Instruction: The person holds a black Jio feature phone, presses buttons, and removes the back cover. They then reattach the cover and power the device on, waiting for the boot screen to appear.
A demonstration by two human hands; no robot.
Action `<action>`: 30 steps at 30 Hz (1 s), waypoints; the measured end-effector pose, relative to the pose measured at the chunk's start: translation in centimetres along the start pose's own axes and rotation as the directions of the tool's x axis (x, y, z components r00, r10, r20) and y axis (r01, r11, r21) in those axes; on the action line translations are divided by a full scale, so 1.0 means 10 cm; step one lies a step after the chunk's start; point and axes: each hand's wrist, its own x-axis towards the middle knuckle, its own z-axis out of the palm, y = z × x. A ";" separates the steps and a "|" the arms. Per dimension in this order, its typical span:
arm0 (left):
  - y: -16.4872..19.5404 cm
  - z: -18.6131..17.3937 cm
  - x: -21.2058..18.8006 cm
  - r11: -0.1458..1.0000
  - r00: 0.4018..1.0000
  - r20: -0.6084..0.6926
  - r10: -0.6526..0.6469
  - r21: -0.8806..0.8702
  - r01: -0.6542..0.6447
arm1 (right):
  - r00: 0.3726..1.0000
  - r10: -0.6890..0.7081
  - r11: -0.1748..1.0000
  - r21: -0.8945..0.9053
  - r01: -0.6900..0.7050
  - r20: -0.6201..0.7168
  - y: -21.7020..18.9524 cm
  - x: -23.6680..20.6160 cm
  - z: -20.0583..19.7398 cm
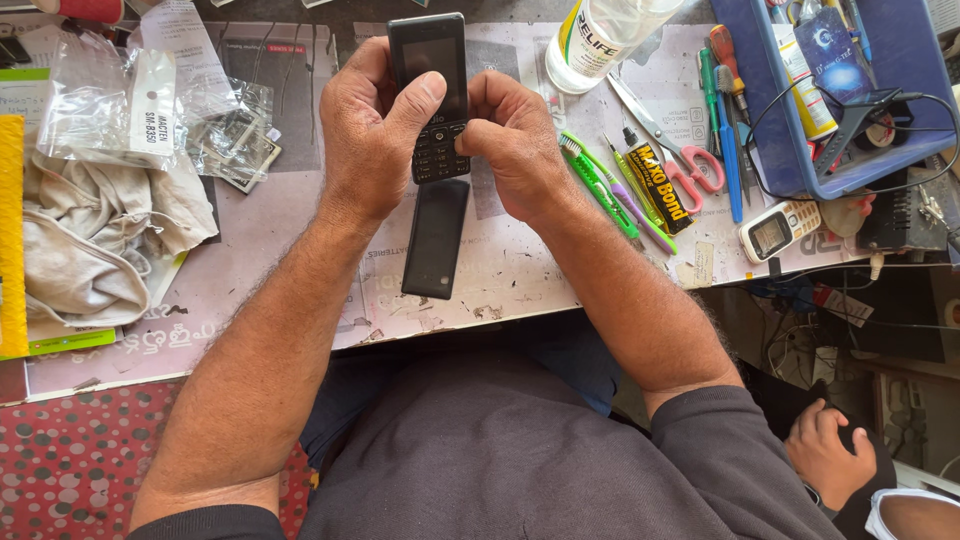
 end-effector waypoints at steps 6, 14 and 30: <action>0.02 0.01 -0.01 0.999 1.000 0.001 0.013 0.040 -0.013 | 1.000 -0.018 1.000 0.008 0.018 0.016 0.01 0.01 -0.03; 0.01 0.02 0.00 0.997 0.999 -0.001 0.042 0.070 -0.041 | 1.000 -0.015 1.000 -0.019 0.015 0.017 -0.02 0.00 -0.04; 0.01 0.01 0.02 0.998 0.999 -0.023 0.032 0.047 -0.031 | 0.999 -0.022 1.000 -0.021 0.023 0.023 -0.04 -0.01 -0.04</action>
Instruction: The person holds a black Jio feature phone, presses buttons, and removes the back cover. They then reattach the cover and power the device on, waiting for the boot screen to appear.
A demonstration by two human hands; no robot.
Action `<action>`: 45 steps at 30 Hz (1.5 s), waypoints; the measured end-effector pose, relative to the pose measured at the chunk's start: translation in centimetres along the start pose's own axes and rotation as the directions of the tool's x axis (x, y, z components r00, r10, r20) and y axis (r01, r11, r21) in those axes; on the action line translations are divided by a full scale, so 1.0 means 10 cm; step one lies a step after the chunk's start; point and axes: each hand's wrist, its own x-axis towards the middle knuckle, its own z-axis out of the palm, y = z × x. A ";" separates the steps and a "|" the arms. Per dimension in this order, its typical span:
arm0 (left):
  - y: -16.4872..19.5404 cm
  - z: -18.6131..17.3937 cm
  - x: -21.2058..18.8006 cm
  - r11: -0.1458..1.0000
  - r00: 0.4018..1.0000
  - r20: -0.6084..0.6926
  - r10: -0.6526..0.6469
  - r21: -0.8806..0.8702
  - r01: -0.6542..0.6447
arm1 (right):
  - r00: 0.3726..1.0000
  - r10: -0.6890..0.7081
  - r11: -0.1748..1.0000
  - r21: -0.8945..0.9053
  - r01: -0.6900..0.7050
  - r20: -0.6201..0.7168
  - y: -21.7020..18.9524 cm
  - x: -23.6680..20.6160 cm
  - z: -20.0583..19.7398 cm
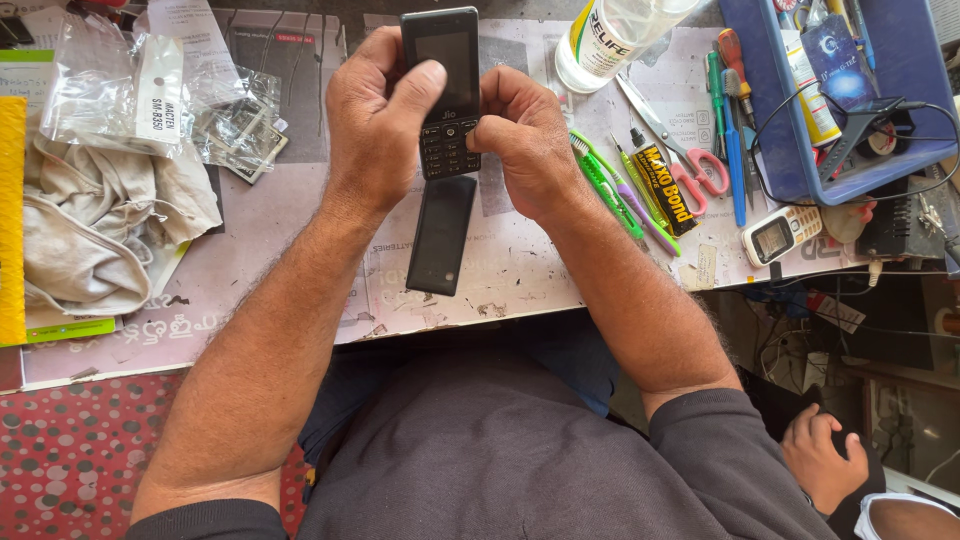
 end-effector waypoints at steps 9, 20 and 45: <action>0.07 -0.01 0.00 0.995 0.999 0.000 -0.038 -0.094 0.038 | 0.999 -0.020 0.998 0.056 0.018 0.037 0.01 -0.01 -0.02; 0.01 -0.13 0.14 0.996 0.980 -0.191 0.064 -0.052 -0.075 | 0.968 -0.178 0.504 -0.828 0.246 0.179 -0.13 -0.06 0.17; 0.62 0.03 0.40 0.957 0.995 -0.095 -0.035 -0.289 0.006 | 0.938 -0.324 0.631 -0.711 0.309 0.120 -0.92 0.19 0.71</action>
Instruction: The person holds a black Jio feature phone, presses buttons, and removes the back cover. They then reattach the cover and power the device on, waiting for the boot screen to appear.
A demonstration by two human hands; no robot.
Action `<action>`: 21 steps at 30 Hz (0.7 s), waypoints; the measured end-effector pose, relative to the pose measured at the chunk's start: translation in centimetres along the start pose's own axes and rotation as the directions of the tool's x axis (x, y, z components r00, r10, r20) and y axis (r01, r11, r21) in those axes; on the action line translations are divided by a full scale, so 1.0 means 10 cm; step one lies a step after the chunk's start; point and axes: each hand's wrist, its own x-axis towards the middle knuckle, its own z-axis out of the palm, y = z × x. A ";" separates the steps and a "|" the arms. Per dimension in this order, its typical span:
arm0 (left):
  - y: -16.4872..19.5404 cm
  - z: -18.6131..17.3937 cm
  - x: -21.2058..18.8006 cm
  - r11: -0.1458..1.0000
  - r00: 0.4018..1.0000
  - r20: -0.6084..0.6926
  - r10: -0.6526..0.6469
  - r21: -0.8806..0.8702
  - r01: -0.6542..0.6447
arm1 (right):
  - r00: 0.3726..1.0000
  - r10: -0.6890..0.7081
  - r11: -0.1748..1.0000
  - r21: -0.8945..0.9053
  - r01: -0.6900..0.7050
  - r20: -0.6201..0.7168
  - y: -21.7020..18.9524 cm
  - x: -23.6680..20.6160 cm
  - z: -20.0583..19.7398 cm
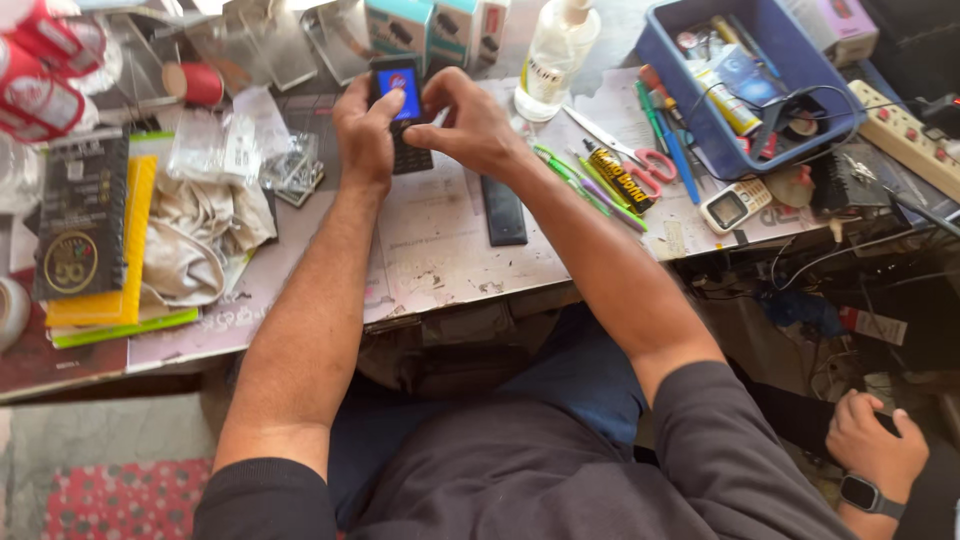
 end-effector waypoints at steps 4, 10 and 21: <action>0.11 -0.01 -0.02 1.000 0.998 -0.055 0.009 0.012 -0.009 | 0.974 0.120 0.913 0.365 -0.184 0.190 -0.09 0.09 0.04; 0.12 -0.02 -0.04 0.998 0.999 0.026 -0.031 -0.062 0.033 | 0.962 0.098 0.842 0.494 -0.217 0.256 -0.05 0.00 0.10; 0.16 -0.01 -0.08 0.984 0.998 0.063 -0.001 0.177 -0.010 | 0.921 0.131 0.853 0.431 -0.293 0.367 -0.03 0.07 0.09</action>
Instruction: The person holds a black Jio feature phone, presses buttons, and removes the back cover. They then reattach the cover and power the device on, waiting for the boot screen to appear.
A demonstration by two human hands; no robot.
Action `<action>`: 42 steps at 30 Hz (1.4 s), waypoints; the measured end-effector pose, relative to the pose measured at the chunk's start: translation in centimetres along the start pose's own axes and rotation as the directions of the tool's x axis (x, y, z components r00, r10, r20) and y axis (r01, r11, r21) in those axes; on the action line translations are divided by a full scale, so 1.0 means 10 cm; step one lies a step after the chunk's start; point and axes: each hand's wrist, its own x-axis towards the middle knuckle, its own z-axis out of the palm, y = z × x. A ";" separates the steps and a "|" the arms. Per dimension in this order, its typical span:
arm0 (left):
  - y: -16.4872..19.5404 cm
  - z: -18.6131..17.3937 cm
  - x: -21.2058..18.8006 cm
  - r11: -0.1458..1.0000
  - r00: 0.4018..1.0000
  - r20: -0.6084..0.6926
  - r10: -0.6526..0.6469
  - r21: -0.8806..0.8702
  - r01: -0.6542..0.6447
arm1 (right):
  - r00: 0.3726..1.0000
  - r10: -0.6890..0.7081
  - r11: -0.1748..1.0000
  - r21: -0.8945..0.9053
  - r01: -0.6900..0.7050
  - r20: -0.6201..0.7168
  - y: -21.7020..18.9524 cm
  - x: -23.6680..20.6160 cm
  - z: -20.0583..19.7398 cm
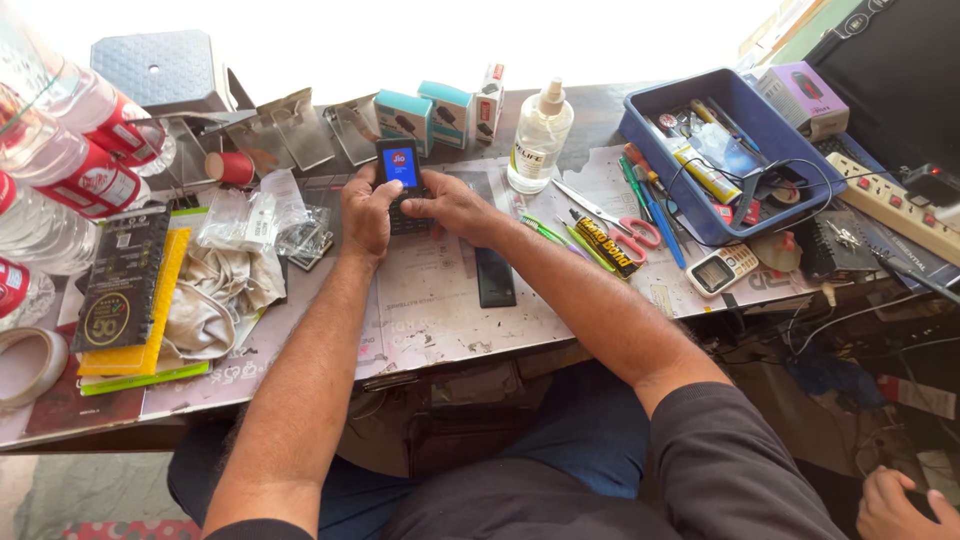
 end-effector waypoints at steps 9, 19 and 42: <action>-0.10 -0.02 0.02 0.998 0.998 0.041 -0.053 0.025 0.052 | 0.996 -0.075 0.984 0.164 0.068 0.038 0.19 0.01 -0.06; -0.32 -0.18 0.02 0.998 0.997 0.060 -0.051 0.037 0.049 | 0.997 -0.047 0.988 0.148 0.037 0.066 0.39 0.07 -0.13; -0.94 -0.37 -0.18 0.960 0.880 0.386 -0.277 0.078 0.268 | 0.842 0.368 0.866 0.185 -0.465 0.394 1.14 -0.27 -0.67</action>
